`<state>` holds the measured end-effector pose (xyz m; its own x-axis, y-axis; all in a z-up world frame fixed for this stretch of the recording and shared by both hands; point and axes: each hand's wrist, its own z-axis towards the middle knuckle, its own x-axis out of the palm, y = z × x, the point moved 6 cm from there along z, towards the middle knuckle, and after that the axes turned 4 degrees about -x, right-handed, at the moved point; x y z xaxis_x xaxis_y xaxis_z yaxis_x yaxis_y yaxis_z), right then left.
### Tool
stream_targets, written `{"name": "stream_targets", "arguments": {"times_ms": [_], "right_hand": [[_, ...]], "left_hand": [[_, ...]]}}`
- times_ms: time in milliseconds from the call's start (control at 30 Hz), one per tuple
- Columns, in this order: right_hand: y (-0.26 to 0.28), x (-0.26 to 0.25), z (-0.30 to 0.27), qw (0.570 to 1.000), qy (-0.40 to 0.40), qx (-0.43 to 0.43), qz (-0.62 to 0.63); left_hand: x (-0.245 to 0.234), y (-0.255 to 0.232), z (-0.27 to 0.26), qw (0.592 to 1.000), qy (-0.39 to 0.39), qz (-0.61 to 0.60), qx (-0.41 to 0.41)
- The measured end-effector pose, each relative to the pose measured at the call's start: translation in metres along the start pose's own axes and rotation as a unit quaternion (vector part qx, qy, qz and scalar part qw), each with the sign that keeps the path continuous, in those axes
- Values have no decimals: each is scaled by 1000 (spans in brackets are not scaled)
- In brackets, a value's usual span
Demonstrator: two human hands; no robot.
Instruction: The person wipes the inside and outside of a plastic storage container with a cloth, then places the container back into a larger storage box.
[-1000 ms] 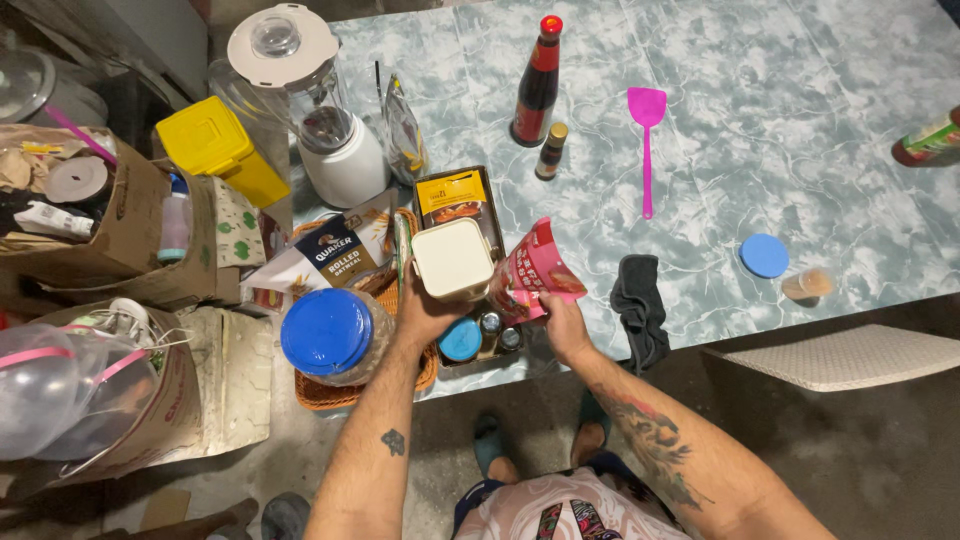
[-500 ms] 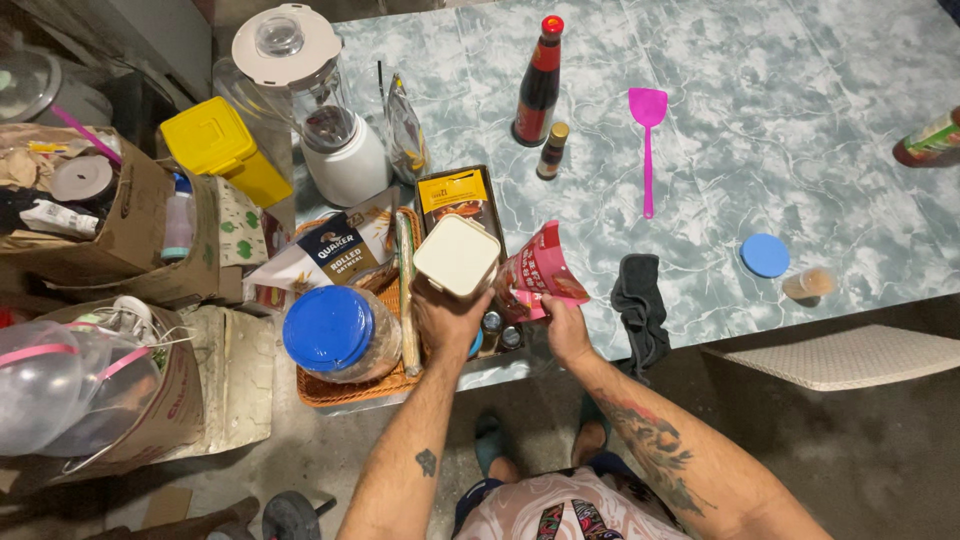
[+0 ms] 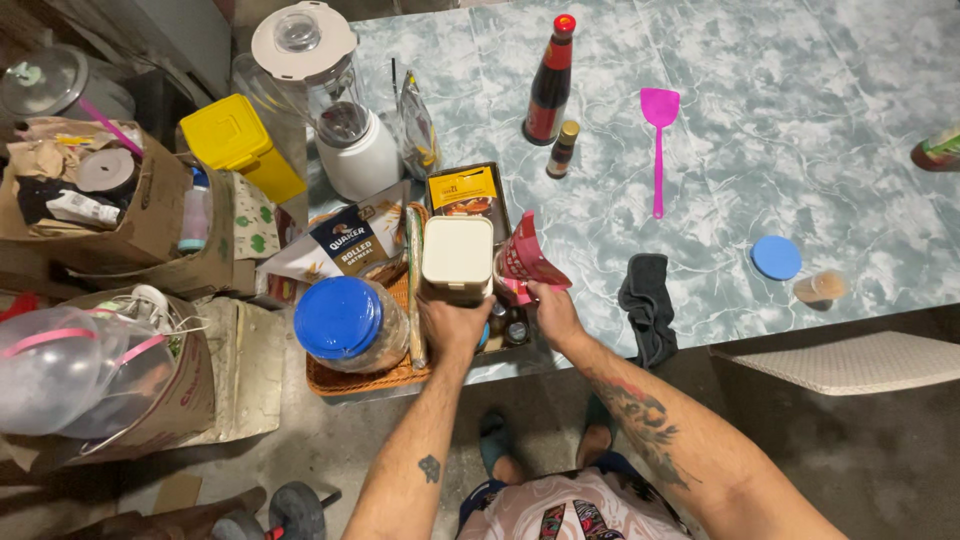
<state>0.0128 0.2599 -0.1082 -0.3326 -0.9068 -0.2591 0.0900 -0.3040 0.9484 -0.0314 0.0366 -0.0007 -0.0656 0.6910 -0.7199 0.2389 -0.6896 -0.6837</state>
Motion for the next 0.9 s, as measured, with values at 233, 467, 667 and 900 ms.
{"name": "stream_targets", "arguments": {"times_ms": [233, 467, 667, 900], "right_hand": [[23, -2, 25, 997, 55, 50, -27], [22, -5, 16, 964, 35, 161, 208], [30, -13, 23, 940, 6, 187, 286], [-9, -12, 17, 892, -39, 268, 363]], "left_hand": [[1, 0, -4, 988, -124, -3, 93], [-12, 6, -32, 996, 14, 26, 88], [-1, -31, -59, 939, 55, 114, 320], [4, -27, -56, 928, 74, 134, 339]]}}
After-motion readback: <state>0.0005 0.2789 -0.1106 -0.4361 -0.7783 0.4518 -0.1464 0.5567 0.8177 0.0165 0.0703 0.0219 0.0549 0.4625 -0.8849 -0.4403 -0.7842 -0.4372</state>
